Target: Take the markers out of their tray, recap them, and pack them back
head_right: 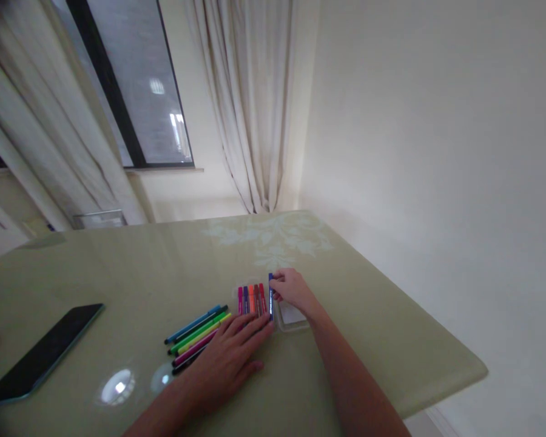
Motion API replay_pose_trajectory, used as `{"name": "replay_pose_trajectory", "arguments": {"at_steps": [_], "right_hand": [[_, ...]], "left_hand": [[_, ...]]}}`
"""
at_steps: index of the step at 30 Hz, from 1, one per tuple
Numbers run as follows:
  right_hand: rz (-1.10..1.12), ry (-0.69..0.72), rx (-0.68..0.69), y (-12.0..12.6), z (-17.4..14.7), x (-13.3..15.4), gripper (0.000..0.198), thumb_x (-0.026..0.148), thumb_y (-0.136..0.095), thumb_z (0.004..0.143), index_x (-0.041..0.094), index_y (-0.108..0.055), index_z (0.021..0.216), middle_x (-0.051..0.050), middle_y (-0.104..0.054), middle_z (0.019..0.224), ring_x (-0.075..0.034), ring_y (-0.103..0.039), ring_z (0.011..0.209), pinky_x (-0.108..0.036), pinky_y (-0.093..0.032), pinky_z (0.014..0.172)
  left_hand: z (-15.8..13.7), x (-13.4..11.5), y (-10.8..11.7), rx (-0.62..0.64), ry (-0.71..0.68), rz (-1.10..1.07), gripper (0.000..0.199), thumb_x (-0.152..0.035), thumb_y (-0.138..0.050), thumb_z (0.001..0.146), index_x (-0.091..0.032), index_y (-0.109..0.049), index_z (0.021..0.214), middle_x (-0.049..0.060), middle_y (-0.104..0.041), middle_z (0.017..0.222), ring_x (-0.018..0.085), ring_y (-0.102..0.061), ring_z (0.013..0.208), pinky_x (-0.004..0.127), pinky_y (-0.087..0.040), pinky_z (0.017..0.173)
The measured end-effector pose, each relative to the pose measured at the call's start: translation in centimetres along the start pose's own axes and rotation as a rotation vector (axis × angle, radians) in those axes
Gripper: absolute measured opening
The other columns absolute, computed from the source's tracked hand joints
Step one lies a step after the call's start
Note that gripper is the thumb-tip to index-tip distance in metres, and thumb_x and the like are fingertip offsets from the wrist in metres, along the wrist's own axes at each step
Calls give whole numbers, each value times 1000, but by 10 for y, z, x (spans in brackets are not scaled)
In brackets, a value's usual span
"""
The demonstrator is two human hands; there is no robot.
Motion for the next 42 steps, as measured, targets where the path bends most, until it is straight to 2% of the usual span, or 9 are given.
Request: {"name": "replay_pose_trajectory", "arguments": {"at_steps": [3,8,15,21,28,31,34,38,42], "right_hand": [[34,1,30,2,-2,2,9,21,-63,81,15,-70,82,0,-68,62,-12,-64,53,-20,-51,49],[-37,19,94,-7,-5,3,9,19,-62,82,16,-70,81,0,-68,62,-14,-65,55,-22,-52,50],[-236,38,-11,-6,-9,4,10,12,-64,80,16,-68,88,-3,-72,73,-13,-65,53,-23,-49,53],[-412,178,-50,4,-12,18,12,13,-71,75,16,-73,86,-5,-74,80,-17,-67,74,-26,-49,69],[-428,93,18,2,-7,4,8,19,-79,74,16,-72,75,-4,-72,72,-18,-67,71,-26,-47,65],[-362,53,47,1,-7,1,7,18,-77,77,16,-70,77,-3,-71,70,-15,-64,61,-24,-47,57],[-243,7,106,4,-8,-2,9,20,-74,80,16,-68,84,-2,-70,68,-13,-62,52,-22,-47,49],[-234,-8,157,11,-9,-6,19,19,-77,76,16,-67,91,-1,-71,69,-13,-65,53,-21,-47,47],[-295,32,135,12,-11,-3,21,20,-78,76,16,-67,93,-1,-72,69,-13,-66,52,-21,-47,50]], "left_hand": [[0,0,0,-17,6,12,78,-34,-57,99,-38,-12,162,-4,-33,166,26,-39,145,50,-31,121],[0,0,-1,-29,-14,41,72,-39,-55,100,-37,-18,162,-5,-34,166,28,-39,144,52,-31,119],[0,-2,0,-40,-32,47,68,-43,-53,101,-34,-21,161,-3,-41,162,28,-40,143,51,-31,118],[0,-3,0,-33,-38,54,66,-42,-52,102,-35,-22,161,-5,-39,163,28,-40,144,51,-31,118],[3,-3,-4,-57,-3,19,61,-51,-49,101,-38,-31,158,-4,-44,161,27,-40,144,52,-32,119],[3,2,-2,-52,3,26,58,-49,-47,103,-36,-33,157,-3,-47,159,25,-42,143,49,-31,120],[-4,23,6,-77,124,85,61,-44,-50,102,-32,-31,158,2,-46,159,26,-43,143,49,-29,121],[-22,67,16,-19,460,98,77,-61,-53,94,-22,-34,158,13,-42,160,35,-40,143,54,-32,117],[-33,94,16,70,611,86,66,-57,-45,98,-21,-43,153,16,-48,153,34,-43,139,51,-37,111]]}}
Point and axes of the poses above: each hand's wrist, its own z-axis towards the middle knuckle, its own y-axis out of the back of the hand, x = y × z, the point moved 6 cm from there along z, towards the middle knuckle
